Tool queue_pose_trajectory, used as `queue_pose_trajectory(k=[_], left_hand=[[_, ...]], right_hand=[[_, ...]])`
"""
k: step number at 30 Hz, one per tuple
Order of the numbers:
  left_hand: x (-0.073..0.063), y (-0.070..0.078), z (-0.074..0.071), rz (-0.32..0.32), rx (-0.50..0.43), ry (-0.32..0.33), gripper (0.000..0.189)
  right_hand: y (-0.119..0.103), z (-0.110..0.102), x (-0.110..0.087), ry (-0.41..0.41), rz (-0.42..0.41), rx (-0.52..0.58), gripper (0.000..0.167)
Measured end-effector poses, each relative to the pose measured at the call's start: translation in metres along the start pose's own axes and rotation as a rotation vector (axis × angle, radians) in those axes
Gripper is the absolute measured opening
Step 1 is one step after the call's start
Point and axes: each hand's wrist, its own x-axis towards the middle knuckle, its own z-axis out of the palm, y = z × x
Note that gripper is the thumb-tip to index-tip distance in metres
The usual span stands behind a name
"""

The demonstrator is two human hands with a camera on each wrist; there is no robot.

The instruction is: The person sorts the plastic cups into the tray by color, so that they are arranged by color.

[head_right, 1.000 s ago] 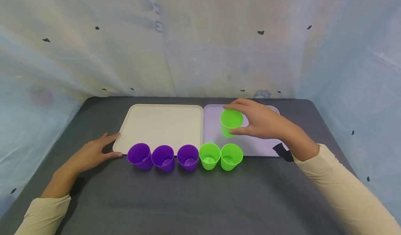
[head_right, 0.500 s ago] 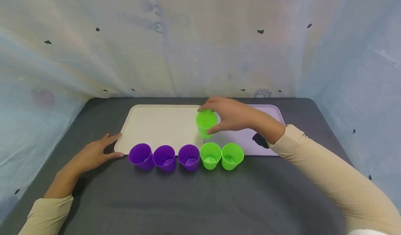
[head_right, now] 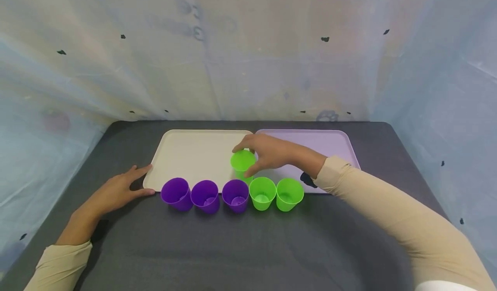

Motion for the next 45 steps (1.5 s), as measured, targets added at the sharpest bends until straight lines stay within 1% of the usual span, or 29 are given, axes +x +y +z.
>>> queue_pose_trajectory(k=[3, 8, 13, 15, 21, 25, 30, 34, 37, 40, 42, 45], left_hand=[[0.0, -0.001, 0.0, 0.0, 0.0, -0.002, 0.102], [0.0, -0.002, 0.0, -0.006, 0.007, -0.001, 0.103], [-0.001, -0.001, -0.002, -0.002, 0.006, 0.0, 0.103], [-0.001, 0.0, -0.002, -0.001, 0.001, -0.001, 0.103], [-0.002, -0.001, -0.001, -0.01, -0.009, 0.0, 0.103], [-0.002, -0.002, -0.001, -0.007, -0.01, 0.004, 0.103], [-0.001, -0.003, -0.001, 0.004, -0.018, 0.006, 0.101], [0.0, -0.003, 0.0, 0.001, -0.019, 0.003, 0.101], [0.001, -0.002, 0.0, 0.0, -0.016, 0.005, 0.101], [0.001, 0.0, -0.001, 0.004, -0.014, 0.005, 0.101], [0.001, 0.0, -0.001, 0.009, -0.016, 0.006, 0.101], [0.0, -0.002, -0.001, 0.019, -0.024, 0.013, 0.1]], right_hand=[[0.003, 0.006, 0.004, -0.002, -0.005, 0.045, 0.07], [0.002, 0.013, 0.011, -0.003, -0.017, 0.087, 0.071], [0.002, 0.018, 0.014, -0.048, 0.022, 0.093, 0.072], [0.002, 0.019, 0.014, -0.057, 0.029, 0.086, 0.073], [0.001, 0.014, 0.009, -0.041, 0.017, 0.081, 0.076], [0.001, 0.007, 0.001, -0.024, 0.015, 0.094, 0.073], [-0.003, -0.004, -0.02, 0.009, 0.044, 0.073, 0.066], [-0.005, -0.009, -0.048, 0.061, 0.055, 0.054, 0.06], [-0.006, -0.008, -0.073, 0.127, 0.085, 0.044, 0.056], [-0.005, -0.002, -0.1, 0.211, 0.105, 0.026, 0.055], [-0.005, 0.004, -0.116, 0.273, 0.101, 0.022, 0.056], [-0.007, 0.015, -0.136, 0.362, 0.091, 0.031, 0.064]])
